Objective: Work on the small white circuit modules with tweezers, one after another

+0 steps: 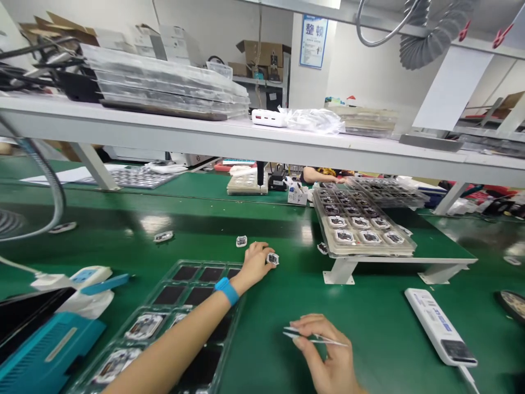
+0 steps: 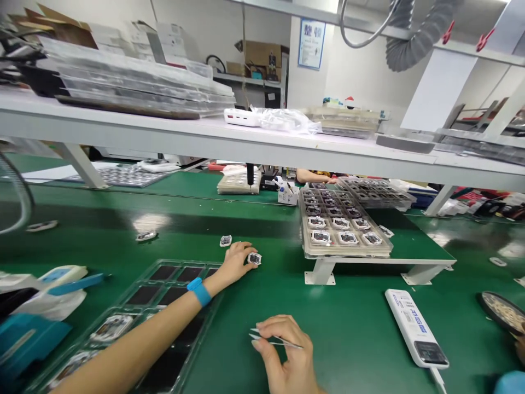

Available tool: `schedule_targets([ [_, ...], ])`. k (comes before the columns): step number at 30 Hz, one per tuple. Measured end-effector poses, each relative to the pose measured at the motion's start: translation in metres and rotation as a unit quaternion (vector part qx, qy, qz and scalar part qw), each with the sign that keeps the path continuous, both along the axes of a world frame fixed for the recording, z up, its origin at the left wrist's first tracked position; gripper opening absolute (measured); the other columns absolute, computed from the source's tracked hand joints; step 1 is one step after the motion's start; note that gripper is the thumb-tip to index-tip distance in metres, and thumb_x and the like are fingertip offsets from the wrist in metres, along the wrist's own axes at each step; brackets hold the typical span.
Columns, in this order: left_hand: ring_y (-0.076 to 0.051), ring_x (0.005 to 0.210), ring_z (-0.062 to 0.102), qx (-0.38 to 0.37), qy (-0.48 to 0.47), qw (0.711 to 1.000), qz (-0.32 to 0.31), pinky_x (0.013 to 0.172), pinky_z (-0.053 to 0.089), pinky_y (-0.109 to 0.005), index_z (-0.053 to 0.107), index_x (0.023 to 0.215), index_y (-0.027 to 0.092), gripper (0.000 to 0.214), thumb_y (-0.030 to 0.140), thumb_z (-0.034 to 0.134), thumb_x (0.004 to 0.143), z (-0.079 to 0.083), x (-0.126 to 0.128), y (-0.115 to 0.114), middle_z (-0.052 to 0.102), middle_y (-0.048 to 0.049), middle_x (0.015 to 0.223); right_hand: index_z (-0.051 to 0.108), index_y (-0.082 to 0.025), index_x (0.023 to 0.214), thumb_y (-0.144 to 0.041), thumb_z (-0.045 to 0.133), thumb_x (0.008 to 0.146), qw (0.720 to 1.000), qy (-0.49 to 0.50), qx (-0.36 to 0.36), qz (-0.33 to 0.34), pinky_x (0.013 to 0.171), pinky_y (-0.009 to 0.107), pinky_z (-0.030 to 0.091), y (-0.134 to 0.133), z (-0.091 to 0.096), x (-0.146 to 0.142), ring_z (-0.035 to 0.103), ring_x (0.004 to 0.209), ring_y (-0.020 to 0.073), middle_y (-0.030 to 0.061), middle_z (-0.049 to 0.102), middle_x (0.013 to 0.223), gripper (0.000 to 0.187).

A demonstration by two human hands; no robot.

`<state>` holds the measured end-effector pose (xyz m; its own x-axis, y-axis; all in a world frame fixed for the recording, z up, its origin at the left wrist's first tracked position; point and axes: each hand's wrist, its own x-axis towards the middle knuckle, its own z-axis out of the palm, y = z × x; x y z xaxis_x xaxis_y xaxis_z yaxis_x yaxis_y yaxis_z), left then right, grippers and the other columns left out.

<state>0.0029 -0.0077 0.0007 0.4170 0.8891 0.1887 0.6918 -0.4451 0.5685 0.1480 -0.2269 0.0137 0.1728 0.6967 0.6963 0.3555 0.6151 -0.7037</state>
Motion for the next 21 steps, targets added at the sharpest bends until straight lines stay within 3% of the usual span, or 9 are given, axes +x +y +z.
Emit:
schedule_targets([
  [3,-0.032,0.127,0.049,0.025,0.032,0.998,0.050,0.106,0.035,-0.054,0.061,0.121,0.019,0.038,0.040,0.064,0.089,-0.004,-0.004,0.027,0.056,-0.0110,0.137,0.069,-0.025,0.091,-0.015,0.066,0.087,1.000,0.017,-0.008,-0.011,0.068,0.035,0.062,0.002,-0.005,-0.001,0.074,0.076,0.0243,0.0061,0.078,0.082,0.011],
  [6,-0.043,0.131,0.039,0.035,0.052,0.988,0.143,0.104,0.032,-0.053,0.054,0.129,0.009,0.069,0.052,0.071,0.077,-0.002,-0.018,0.048,0.053,-0.0251,0.138,0.068,-0.025,0.092,-0.014,0.066,0.086,1.000,0.006,-0.006,-0.001,0.070,0.037,0.062,0.003,-0.008,0.002,0.074,0.076,0.0245,0.0062,0.078,0.083,0.013],
  [9,-0.054,0.125,0.040,0.017,0.066,0.963,0.260,0.095,0.034,-0.057,0.051,0.125,-0.003,0.083,0.061,0.068,0.073,0.000,-0.035,0.064,0.052,-0.0374,0.129,0.067,-0.026,0.097,-0.008,0.067,0.083,0.999,-0.033,0.019,0.023,0.072,0.037,0.062,0.005,-0.008,0.005,0.074,0.075,0.0232,0.0051,0.078,0.085,0.023],
  [11,-0.055,0.123,0.042,-0.009,0.070,0.948,0.311,0.093,0.036,-0.058,0.054,0.120,-0.005,0.082,0.060,0.070,0.072,0.000,-0.045,0.071,0.052,-0.0391,0.127,0.066,-0.027,0.099,-0.007,0.068,0.082,0.999,-0.038,0.032,0.023,0.073,0.037,0.062,0.005,-0.006,0.005,0.074,0.072,0.0225,0.0046,0.078,0.085,0.026],
  [14,-0.044,0.123,0.050,-0.062,0.062,0.936,0.341,0.096,0.042,-0.058,0.059,0.120,0.006,0.060,0.049,0.072,0.080,0.002,-0.055,0.076,0.055,-0.0257,0.133,0.066,-0.027,0.098,-0.009,0.068,0.082,0.999,-0.031,0.029,0.017,0.074,0.038,0.061,0.004,-0.002,0.003,0.074,0.071,0.0222,0.0045,0.077,0.084,0.024],
  [17,-0.029,0.115,0.060,-0.111,0.027,0.938,0.328,0.095,0.050,-0.053,0.059,0.125,0.018,0.037,0.034,0.064,0.092,0.010,-0.060,0.078,0.059,-0.0110,0.133,0.066,-0.027,0.095,-0.010,0.067,0.084,0.999,-0.029,0.012,0.008,0.073,0.037,0.060,0.002,0.001,0.000,0.073,0.072,0.0218,0.0046,0.077,0.083,0.020],
  [21,-0.027,0.105,0.065,-0.168,-0.067,0.949,0.257,0.087,0.056,-0.047,0.060,0.124,0.018,0.033,0.031,0.063,0.094,0.025,-0.055,0.063,0.063,-0.0092,0.127,0.066,-0.025,0.095,-0.008,0.064,0.084,1.000,-0.027,0.012,0.007,0.073,0.037,0.059,0.001,0.003,0.000,0.072,0.075,0.0217,0.0050,0.076,0.083,0.020],
])
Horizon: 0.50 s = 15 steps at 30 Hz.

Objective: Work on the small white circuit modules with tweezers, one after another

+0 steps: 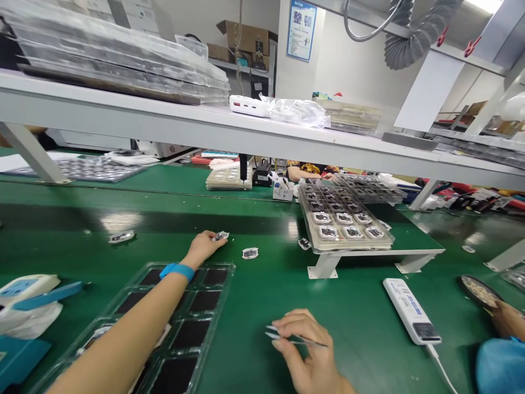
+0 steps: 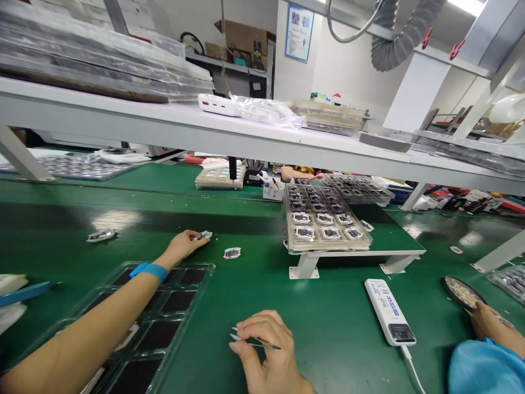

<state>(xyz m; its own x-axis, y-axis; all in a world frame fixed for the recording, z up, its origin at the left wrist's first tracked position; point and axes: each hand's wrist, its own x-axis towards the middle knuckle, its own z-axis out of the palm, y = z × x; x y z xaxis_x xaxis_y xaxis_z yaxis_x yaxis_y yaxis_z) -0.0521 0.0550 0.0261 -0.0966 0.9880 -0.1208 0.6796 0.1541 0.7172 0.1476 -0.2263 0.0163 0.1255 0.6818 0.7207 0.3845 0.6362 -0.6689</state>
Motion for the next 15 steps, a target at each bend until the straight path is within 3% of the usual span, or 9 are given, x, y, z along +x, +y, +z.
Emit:
schedule_targets([
  [3,-0.022,0.093,0.067,-0.011,-0.116,0.991,-0.063,0.079,0.057,-0.040,0.060,0.119,0.016,0.030,0.028,0.063,0.093,0.009,0.012,-0.032,0.067,-0.0079,0.114,0.067,-0.025,0.096,-0.008,0.064,0.085,1.000,0.009,-0.013,0.001,0.072,0.036,0.058,-0.001,0.000,0.002,0.072,0.078,0.0216,0.0051,0.077,0.084,0.021],
  [7,-0.016,0.069,0.062,-0.048,-0.258,0.951,-0.163,0.062,0.049,-0.027,0.059,0.114,0.014,0.047,0.023,0.078,0.072,0.019,0.028,-0.096,0.067,-0.0009,0.082,0.068,-0.025,0.095,-0.007,0.065,0.085,0.997,0.063,-0.042,0.003,0.075,0.034,0.058,-0.003,0.000,0.005,0.072,0.083,0.0204,0.0042,0.076,0.088,0.021],
  [10,-0.013,0.065,0.057,-0.095,-0.318,0.918,-0.219,0.060,0.046,-0.025,0.065,0.108,0.016,0.050,0.027,0.082,0.062,0.027,0.032,-0.145,0.066,-0.0006,0.083,0.067,-0.027,0.096,-0.009,0.064,0.088,0.989,0.133,-0.057,0.015,0.080,0.034,0.059,-0.005,0.001,0.006,0.072,0.089,0.0198,0.0029,0.074,0.092,0.020],
  [15,-0.013,0.068,0.052,-0.224,-0.416,0.850,-0.231,0.062,0.042,-0.024,0.068,0.105,0.018,0.045,0.038,0.081,0.068,0.026,0.036,-0.204,0.062,0.0008,0.079,0.068,-0.025,0.093,-0.019,0.066,0.090,0.968,0.235,-0.084,0.026,0.082,0.034,0.058,-0.004,0.000,0.007,0.073,0.087,0.0192,0.0035,0.072,0.096,0.007],
])
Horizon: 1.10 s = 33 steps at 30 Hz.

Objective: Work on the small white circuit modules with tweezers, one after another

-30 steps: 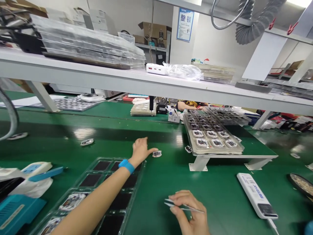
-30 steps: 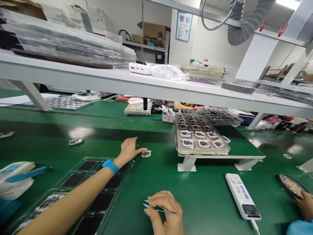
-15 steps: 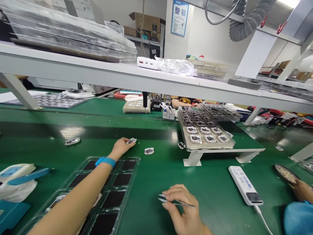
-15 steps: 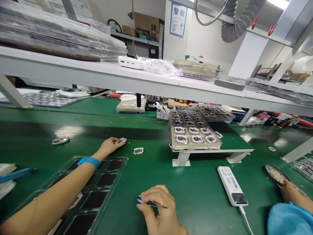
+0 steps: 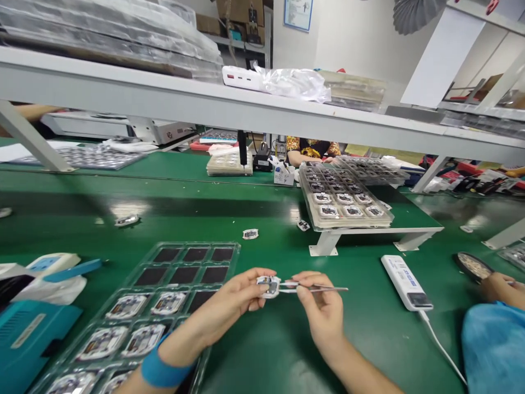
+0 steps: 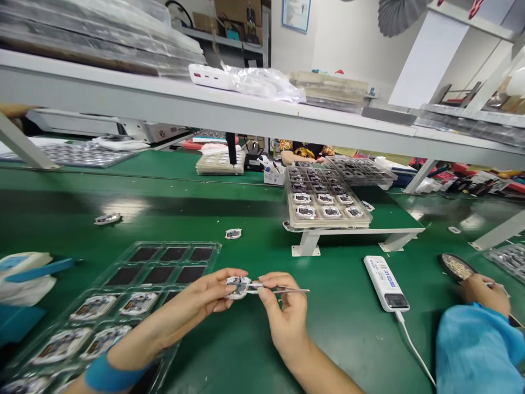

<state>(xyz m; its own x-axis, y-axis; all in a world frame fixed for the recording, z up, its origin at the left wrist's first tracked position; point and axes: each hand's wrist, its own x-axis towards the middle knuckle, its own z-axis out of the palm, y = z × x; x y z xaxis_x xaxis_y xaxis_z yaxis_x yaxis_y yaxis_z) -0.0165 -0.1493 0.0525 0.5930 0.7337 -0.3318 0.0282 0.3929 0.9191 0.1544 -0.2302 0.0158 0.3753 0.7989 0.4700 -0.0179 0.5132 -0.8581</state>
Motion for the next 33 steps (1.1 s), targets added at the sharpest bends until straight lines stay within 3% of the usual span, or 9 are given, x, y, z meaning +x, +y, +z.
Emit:
schedule_targets([
  [7,-0.011,0.060,0.048,0.000,0.021,1.000,0.022,0.056,0.033,-0.023,0.066,0.099,0.018,0.033,0.037,0.074,0.074,-0.024,0.004,-0.026,0.059,0.0030,0.072,0.070,-0.022,0.086,-0.025,0.071,0.086,0.996,-0.018,-0.085,0.021,0.075,0.029,0.056,0.006,-0.003,-0.001,0.071,0.082,0.0181,0.0034,0.074,0.087,0.003],
  [16,-0.012,0.059,0.048,0.043,0.031,0.998,0.014,0.055,0.035,-0.024,0.066,0.094,0.018,0.027,0.034,0.072,0.072,-0.023,0.005,-0.027,0.057,0.0051,0.066,0.072,-0.022,0.082,-0.018,0.072,0.082,0.994,-0.065,-0.086,0.023,0.071,0.029,0.057,0.005,-0.004,-0.004,0.072,0.076,0.0188,0.0035,0.075,0.081,0.004],
  [24,-0.015,0.065,0.056,0.054,-0.006,0.998,0.032,0.063,0.044,-0.027,0.067,0.103,0.017,0.037,0.033,0.075,0.070,-0.037,0.008,-0.032,0.068,-0.0004,0.078,0.074,-0.023,0.084,-0.013,0.071,0.084,0.981,-0.190,-0.001,0.029,0.072,0.034,0.055,0.003,-0.003,-0.009,0.073,0.075,0.0211,0.0049,0.078,0.080,0.010],
  [33,-0.012,0.059,0.052,0.006,-0.004,0.996,0.090,0.053,0.038,-0.024,0.070,0.097,0.014,0.033,0.041,0.067,0.078,-0.031,0.007,-0.033,0.063,-0.0002,0.072,0.070,-0.023,0.089,-0.015,0.067,0.087,0.991,-0.120,-0.062,0.017,0.077,0.032,0.057,0.004,0.002,0.006,0.072,0.084,0.0193,0.0045,0.076,0.088,0.009],
])
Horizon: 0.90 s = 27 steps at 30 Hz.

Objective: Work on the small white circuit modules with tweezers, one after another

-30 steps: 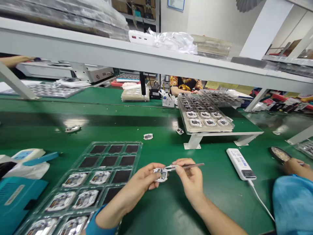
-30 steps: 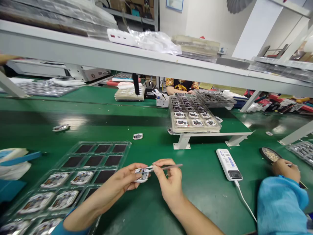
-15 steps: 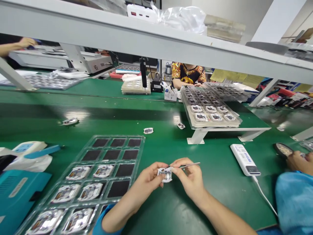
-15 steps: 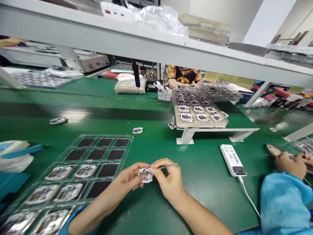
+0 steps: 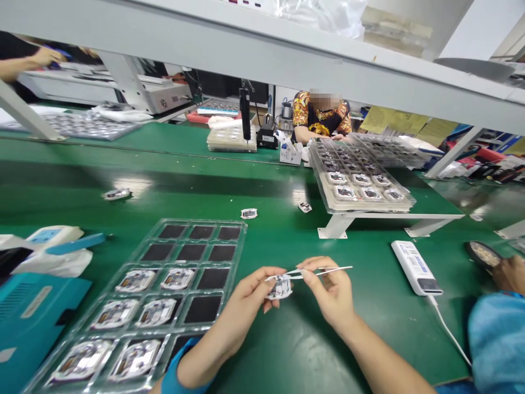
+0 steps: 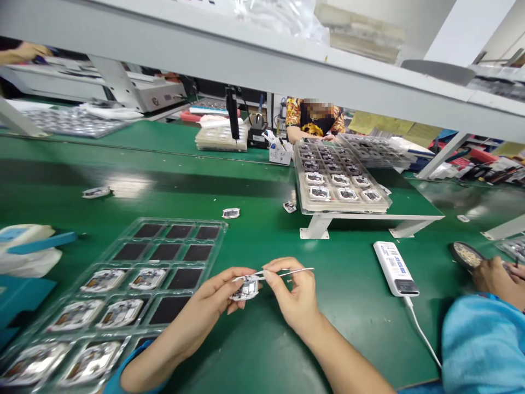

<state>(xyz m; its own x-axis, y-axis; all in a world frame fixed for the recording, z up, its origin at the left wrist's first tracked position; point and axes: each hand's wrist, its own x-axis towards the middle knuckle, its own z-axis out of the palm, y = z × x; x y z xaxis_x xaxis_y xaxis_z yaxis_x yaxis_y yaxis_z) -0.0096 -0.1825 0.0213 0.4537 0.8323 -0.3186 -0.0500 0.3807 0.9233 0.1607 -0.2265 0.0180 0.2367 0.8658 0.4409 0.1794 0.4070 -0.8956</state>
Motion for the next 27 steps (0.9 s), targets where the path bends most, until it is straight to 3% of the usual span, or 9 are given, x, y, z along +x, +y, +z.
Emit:
schedule_targets([
  [5,-0.012,0.059,0.052,-0.035,-0.022,0.999,0.007,0.054,0.039,-0.024,0.071,0.096,0.014,0.032,0.040,0.070,0.076,0.0049,-0.0027,-0.0005,0.064,-0.0011,0.074,0.071,-0.022,0.084,-0.019,0.068,0.087,1.000,0.009,-0.005,0.021,0.075,0.033,0.057,0.0008,0.0002,-0.0018,0.072,0.081,0.0199,0.0047,0.076,0.083,0.005],
  [8,-0.012,0.059,0.052,-0.031,-0.023,0.999,-0.004,0.053,0.038,-0.024,0.071,0.096,0.015,0.031,0.040,0.069,0.077,0.0068,-0.0025,-0.0016,0.063,-0.0008,0.073,0.071,-0.023,0.083,-0.024,0.072,0.084,0.998,0.053,-0.023,-0.004,0.074,0.034,0.057,0.0022,-0.0042,-0.0048,0.072,0.079,0.0206,0.0045,0.076,0.082,0.002],
  [12,-0.013,0.060,0.053,-0.020,-0.025,0.999,-0.009,0.054,0.038,-0.024,0.071,0.093,0.016,0.029,0.041,0.068,0.080,0.0091,-0.0003,-0.0020,0.064,-0.0007,0.074,0.070,-0.022,0.079,-0.033,0.076,0.081,0.989,0.121,-0.068,-0.047,0.073,0.033,0.057,0.0045,-0.0073,-0.0066,0.072,0.077,0.0207,0.0037,0.075,0.079,0.013],
  [16,-0.012,0.059,0.053,-0.015,-0.013,1.000,-0.006,0.053,0.038,-0.024,0.069,0.093,0.017,0.031,0.044,0.071,0.079,0.0086,0.0010,-0.0012,0.064,0.0004,0.072,0.068,-0.021,0.078,-0.038,0.075,0.080,0.984,0.148,-0.085,-0.044,0.070,0.030,0.055,0.0041,-0.0037,-0.0062,0.069,0.074,0.0184,0.0023,0.073,0.076,0.018],
  [27,-0.014,0.060,0.053,0.019,0.006,1.000,-0.007,0.053,0.037,-0.025,0.069,0.097,0.017,0.033,0.046,0.068,0.081,0.0063,0.0002,-0.0020,0.063,0.0007,0.071,0.066,-0.021,0.080,-0.040,0.070,0.084,0.990,0.088,-0.110,0.018,0.069,0.030,0.053,0.0029,-0.0036,-0.0053,0.067,0.073,0.0178,0.0028,0.071,0.078,0.020],
])
